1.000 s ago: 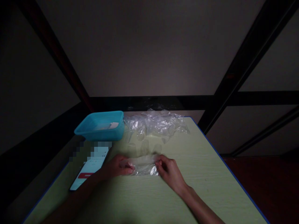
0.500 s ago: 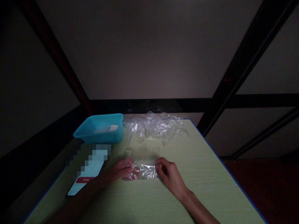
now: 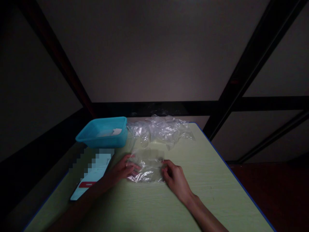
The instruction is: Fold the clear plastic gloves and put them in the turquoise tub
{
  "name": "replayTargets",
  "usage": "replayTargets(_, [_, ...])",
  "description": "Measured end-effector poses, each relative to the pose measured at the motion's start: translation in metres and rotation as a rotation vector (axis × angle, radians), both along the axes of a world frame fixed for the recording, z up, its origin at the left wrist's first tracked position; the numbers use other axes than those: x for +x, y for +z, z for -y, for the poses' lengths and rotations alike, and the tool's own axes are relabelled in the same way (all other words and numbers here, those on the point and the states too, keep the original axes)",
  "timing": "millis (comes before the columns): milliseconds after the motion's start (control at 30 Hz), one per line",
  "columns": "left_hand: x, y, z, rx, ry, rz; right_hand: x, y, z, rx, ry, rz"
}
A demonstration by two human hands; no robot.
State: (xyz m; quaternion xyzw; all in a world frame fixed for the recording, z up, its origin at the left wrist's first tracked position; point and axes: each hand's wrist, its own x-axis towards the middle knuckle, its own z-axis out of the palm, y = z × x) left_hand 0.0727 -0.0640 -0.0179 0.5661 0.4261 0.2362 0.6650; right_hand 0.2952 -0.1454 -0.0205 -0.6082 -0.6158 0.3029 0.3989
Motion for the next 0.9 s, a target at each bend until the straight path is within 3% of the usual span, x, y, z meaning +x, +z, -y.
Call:
replayTargets(300, [-0.016,-0.007,0.023,0.231,0.259,-0.047,0.001,-0.001,-0.001,0.015,-0.011,-0.019])
replayTargets(500, [-0.013,-0.015,0.037,0.345,0.325,-0.088,0.000,-0.002,0.001,0.026,-0.033,-0.067])
replayTargets(900, [-0.010,-0.024,0.037,0.362,0.366,-0.075,0.001,-0.005,0.003,0.042,-0.027,-0.005])
